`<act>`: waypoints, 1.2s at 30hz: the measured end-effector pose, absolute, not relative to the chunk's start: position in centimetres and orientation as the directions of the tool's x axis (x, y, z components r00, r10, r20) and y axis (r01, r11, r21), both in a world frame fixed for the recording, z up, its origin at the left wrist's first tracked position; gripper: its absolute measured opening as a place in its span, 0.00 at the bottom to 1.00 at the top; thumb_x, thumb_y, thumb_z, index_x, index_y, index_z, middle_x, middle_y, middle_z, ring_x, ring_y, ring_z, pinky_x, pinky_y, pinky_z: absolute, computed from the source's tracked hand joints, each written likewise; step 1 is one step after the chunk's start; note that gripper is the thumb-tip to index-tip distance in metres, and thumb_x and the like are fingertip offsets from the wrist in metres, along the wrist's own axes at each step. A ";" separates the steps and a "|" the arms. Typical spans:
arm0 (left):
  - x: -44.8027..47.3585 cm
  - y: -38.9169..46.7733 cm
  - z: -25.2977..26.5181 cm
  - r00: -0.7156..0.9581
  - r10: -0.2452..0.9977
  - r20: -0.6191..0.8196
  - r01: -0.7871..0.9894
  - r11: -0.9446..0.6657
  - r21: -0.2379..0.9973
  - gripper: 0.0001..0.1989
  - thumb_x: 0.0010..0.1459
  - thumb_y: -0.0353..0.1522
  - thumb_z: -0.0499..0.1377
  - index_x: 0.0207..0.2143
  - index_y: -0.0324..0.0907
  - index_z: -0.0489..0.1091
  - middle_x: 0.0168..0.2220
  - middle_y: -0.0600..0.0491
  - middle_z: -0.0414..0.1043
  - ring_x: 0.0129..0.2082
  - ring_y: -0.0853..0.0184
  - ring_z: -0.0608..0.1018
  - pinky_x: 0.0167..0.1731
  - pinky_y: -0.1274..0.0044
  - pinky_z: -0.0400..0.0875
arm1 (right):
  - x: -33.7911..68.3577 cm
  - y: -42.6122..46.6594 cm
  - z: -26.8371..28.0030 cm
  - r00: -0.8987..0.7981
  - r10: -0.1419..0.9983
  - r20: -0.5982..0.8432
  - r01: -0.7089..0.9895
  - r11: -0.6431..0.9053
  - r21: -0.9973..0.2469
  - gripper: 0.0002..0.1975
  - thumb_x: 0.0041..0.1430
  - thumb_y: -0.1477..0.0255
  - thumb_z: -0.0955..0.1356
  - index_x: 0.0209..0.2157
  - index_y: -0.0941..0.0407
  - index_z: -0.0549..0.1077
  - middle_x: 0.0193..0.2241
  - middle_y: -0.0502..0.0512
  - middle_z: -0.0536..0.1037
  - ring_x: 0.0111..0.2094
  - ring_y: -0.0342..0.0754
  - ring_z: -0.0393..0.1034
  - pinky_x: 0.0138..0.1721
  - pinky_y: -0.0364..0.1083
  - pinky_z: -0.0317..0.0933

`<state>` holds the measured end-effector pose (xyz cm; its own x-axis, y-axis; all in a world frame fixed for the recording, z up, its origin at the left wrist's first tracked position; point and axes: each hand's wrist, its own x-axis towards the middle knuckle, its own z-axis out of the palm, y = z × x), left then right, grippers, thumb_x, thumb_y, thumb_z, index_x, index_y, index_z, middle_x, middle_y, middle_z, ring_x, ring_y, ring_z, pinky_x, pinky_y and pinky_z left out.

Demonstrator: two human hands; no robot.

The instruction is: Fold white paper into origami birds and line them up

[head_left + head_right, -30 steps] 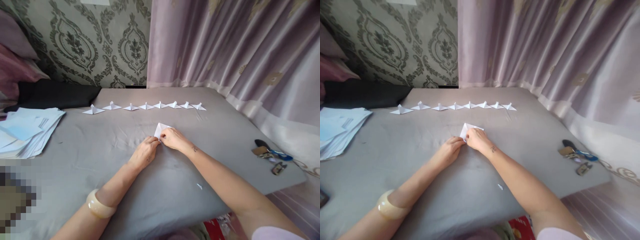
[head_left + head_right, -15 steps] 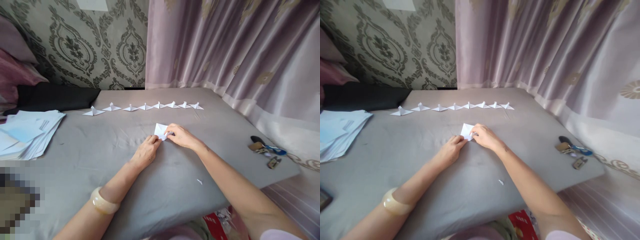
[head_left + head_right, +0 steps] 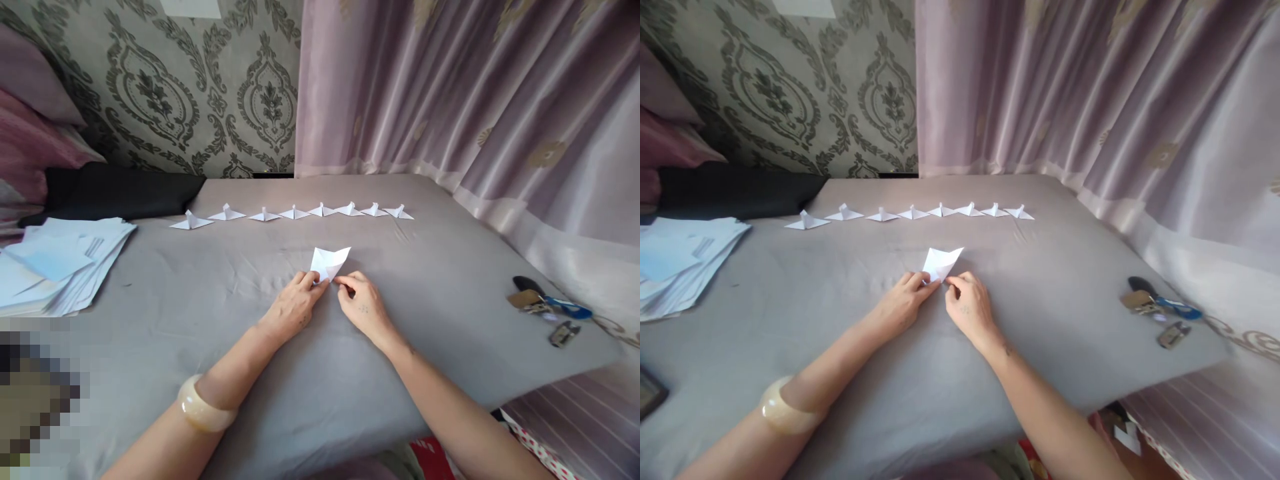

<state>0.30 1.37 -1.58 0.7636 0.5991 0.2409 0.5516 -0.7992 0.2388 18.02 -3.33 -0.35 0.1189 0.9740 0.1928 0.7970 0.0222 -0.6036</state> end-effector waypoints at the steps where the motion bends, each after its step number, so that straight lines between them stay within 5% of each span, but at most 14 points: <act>1: 0.3 1.4 -1.6 0.766 0.598 0.237 0.556 -0.801 0.224 0.27 0.57 0.19 0.43 0.57 0.39 0.62 0.48 0.44 0.64 0.43 0.61 0.66 0.46 0.70 0.68 | 18.0 -3.4 -0.3 0.122 0.973 0.196 0.793 0.023 -0.609 0.15 0.57 0.77 0.62 0.41 0.56 0.77 0.35 0.55 0.75 0.36 0.45 0.70 0.40 0.43 0.63; 9: 0.2 1.0 -1.4 0.747 0.623 0.232 0.570 -0.780 0.258 0.28 0.57 0.20 0.44 0.58 0.43 0.62 0.44 0.45 0.64 0.40 0.62 0.67 0.45 0.69 0.69 | 17.8 -3.6 -0.6 0.069 0.975 0.209 0.798 0.072 -0.598 0.18 0.54 0.78 0.63 0.45 0.56 0.76 0.38 0.55 0.75 0.39 0.47 0.70 0.44 0.45 0.62; 26: -0.5 -0.5 0.2 0.766 0.587 0.263 0.557 -0.810 0.184 0.19 0.61 0.20 0.45 0.51 0.36 0.65 0.49 0.45 0.70 0.47 0.61 0.71 0.48 0.70 0.70 | 17.4 -4.6 0.5 -0.101 0.969 0.226 0.922 0.177 -0.345 0.21 0.56 0.81 0.60 0.48 0.54 0.73 0.39 0.57 0.72 0.42 0.51 0.65 0.46 0.48 0.60; 36: -0.3 0.5 -0.8 0.394 0.877 0.275 0.557 -0.467 0.687 0.07 0.62 0.29 0.49 0.42 0.41 0.64 0.48 0.45 0.61 0.35 0.69 0.77 0.40 0.71 0.74 | 18.1 -4.1 0.7 -0.088 0.973 0.212 0.882 0.175 -0.438 0.21 0.56 0.83 0.59 0.46 0.54 0.75 0.38 0.55 0.73 0.40 0.47 0.67 0.42 0.45 0.62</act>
